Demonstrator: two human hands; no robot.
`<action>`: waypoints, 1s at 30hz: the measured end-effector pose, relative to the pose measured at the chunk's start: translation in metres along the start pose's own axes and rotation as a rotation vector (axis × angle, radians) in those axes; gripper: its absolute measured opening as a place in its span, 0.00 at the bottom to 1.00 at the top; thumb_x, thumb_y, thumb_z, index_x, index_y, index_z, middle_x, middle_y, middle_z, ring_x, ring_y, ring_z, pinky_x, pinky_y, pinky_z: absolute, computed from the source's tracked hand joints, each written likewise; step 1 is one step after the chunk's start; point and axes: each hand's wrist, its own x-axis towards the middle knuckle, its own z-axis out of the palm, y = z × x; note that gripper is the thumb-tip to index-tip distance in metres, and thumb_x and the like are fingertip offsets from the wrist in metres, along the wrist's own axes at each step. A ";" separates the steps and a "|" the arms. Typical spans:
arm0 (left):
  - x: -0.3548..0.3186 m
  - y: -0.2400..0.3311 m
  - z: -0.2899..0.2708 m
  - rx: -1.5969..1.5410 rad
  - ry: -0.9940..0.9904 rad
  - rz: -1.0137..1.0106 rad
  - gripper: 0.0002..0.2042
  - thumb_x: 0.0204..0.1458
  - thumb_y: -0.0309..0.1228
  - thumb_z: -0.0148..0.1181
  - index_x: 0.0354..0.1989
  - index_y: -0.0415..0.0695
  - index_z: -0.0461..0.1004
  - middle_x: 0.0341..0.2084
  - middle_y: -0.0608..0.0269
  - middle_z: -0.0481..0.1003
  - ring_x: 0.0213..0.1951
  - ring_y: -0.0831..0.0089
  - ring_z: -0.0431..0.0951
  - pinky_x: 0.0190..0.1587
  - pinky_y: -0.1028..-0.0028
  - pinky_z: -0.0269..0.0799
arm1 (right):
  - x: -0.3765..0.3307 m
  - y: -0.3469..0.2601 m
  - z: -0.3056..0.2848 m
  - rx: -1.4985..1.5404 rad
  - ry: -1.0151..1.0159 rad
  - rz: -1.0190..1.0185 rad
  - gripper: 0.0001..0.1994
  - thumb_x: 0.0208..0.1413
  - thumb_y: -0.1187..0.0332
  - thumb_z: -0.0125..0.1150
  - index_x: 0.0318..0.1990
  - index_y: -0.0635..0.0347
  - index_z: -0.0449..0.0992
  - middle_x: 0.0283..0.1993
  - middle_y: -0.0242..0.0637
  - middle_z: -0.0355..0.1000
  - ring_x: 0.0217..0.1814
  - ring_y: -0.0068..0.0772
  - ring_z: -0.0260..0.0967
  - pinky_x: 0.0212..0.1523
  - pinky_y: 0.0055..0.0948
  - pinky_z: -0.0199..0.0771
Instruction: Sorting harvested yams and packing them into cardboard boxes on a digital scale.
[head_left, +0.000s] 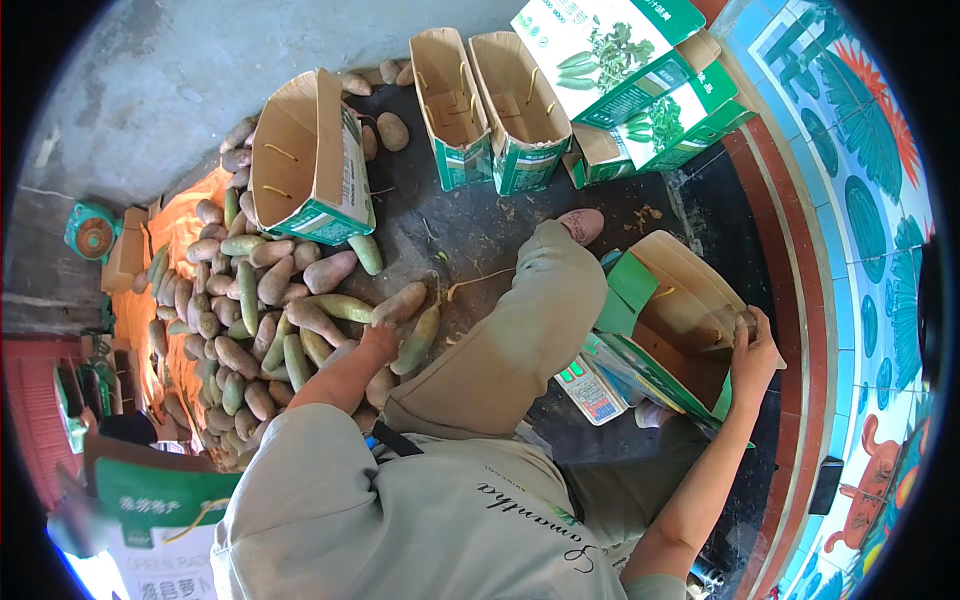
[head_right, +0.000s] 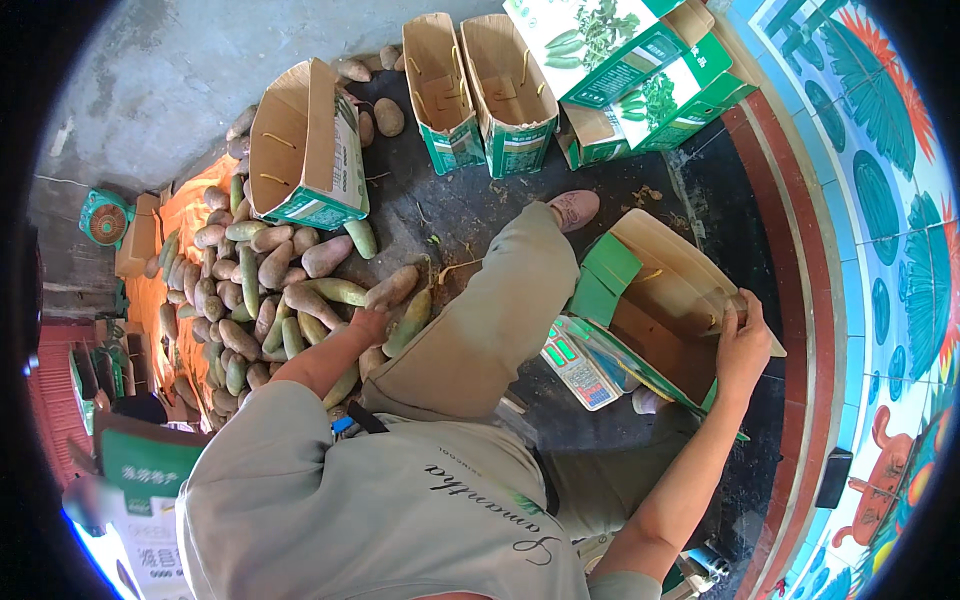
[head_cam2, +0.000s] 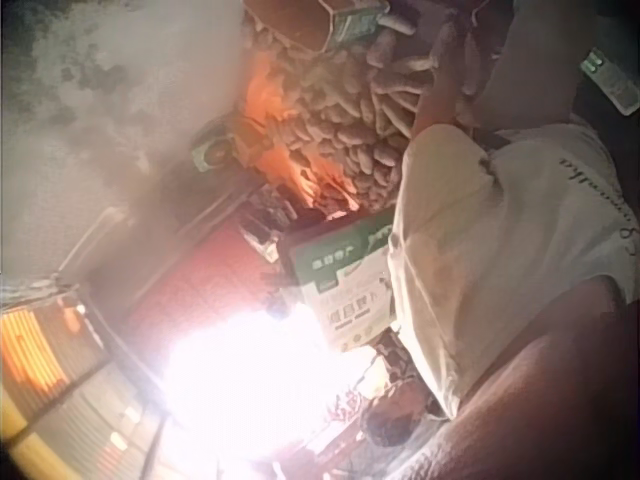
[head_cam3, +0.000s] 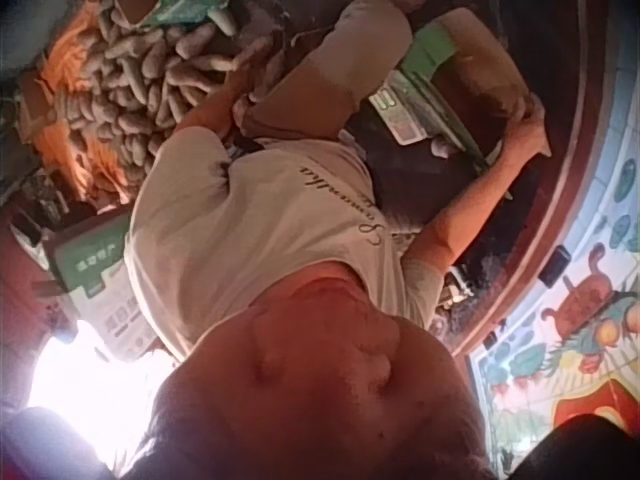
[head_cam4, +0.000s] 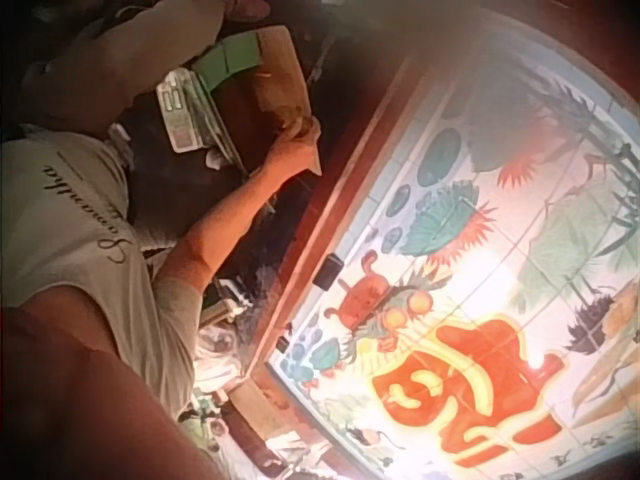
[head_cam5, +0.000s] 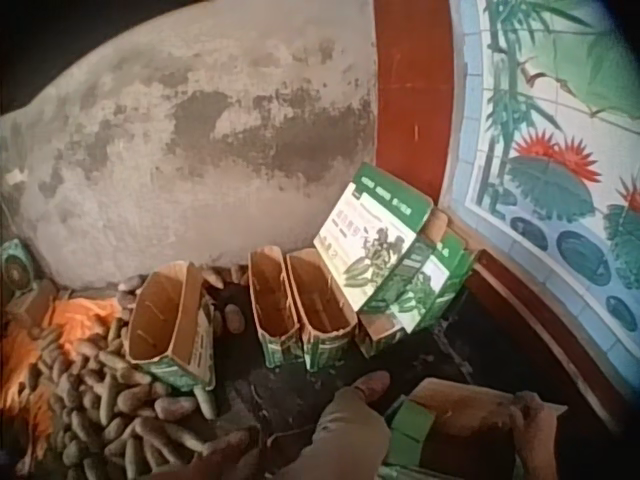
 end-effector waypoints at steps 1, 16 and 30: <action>-0.002 0.000 -0.001 -0.022 -0.013 0.037 0.22 0.43 0.32 0.57 0.52 0.55 0.69 0.57 0.58 0.60 0.59 0.62 0.59 0.58 0.52 0.54 | -0.001 0.001 0.000 -0.009 -0.016 0.022 0.14 0.52 0.70 0.56 0.47 0.55 0.71 0.26 0.45 0.71 0.28 0.41 0.71 0.31 0.34 0.68; 0.020 0.018 -0.034 -0.097 0.287 0.043 0.25 0.48 0.29 0.51 0.58 0.51 0.59 0.59 0.56 0.56 0.62 0.58 0.55 0.59 0.57 0.56 | -0.001 -0.001 0.003 0.001 -0.004 -0.024 0.14 0.53 0.71 0.55 0.48 0.55 0.71 0.25 0.44 0.70 0.26 0.38 0.69 0.30 0.32 0.68; 0.070 0.073 -0.063 -0.226 0.002 -0.150 0.30 0.39 0.36 0.64 0.55 0.50 0.65 0.55 0.54 0.63 0.61 0.46 0.54 0.59 0.51 0.54 | 0.003 -0.015 0.002 -0.013 -0.093 0.107 0.15 0.52 0.72 0.56 0.49 0.55 0.70 0.24 0.42 0.68 0.25 0.35 0.67 0.29 0.30 0.67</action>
